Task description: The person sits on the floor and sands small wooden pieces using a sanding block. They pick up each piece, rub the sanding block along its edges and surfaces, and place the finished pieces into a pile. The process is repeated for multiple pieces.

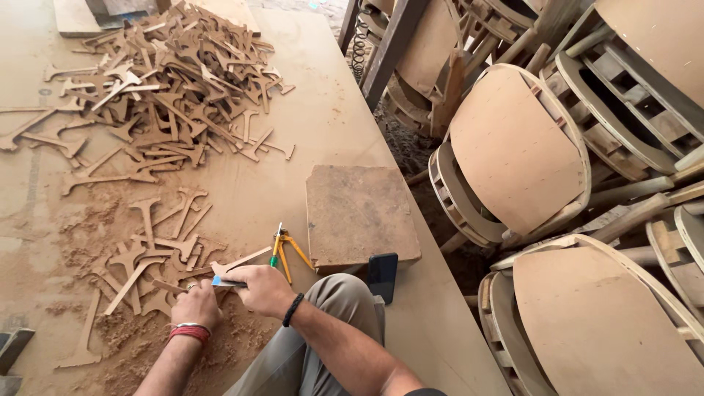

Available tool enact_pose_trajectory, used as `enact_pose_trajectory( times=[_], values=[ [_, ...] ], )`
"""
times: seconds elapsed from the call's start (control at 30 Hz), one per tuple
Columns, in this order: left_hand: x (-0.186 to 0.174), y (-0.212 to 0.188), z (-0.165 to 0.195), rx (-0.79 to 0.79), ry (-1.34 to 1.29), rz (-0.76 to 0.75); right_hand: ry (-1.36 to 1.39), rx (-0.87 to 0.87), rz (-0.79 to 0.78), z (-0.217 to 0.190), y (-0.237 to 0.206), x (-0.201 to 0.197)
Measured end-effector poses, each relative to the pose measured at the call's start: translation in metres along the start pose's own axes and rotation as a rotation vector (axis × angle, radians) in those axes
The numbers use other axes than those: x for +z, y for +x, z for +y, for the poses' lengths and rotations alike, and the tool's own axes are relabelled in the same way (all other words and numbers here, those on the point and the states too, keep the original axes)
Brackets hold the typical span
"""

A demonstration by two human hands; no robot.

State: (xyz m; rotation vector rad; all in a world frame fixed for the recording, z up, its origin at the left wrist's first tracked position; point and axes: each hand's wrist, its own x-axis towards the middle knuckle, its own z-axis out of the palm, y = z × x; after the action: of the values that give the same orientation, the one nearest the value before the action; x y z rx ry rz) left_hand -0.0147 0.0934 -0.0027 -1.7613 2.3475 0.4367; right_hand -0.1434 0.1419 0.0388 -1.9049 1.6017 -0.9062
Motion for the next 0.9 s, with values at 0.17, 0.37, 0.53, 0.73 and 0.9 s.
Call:
enact_pose_trajectory(
  times=[0.17,0.37,0.53,0.73,0.9],
  values=[
    [-0.022,-0.016,-0.006,0.018,-0.05,0.003,0.058,0.01,0.023,-0.006,0.0,-0.007],
    [-0.026,-0.017,-0.033,0.013,-0.285,0.278,0.014,0.087,0.046,-0.014,0.005,-0.007],
    [-0.023,-0.035,-0.068,0.195,-0.517,0.627,0.025,0.061,0.03,-0.022,0.008,0.005],
    [-0.029,-0.071,-0.097,-0.061,-0.923,0.498,0.203,-0.028,0.026,-0.044,0.021,0.015],
    [-0.013,-0.076,-0.1,-0.272,-2.032,0.415,-0.106,-0.363,0.153,-0.071,0.014,0.046]
  ],
)
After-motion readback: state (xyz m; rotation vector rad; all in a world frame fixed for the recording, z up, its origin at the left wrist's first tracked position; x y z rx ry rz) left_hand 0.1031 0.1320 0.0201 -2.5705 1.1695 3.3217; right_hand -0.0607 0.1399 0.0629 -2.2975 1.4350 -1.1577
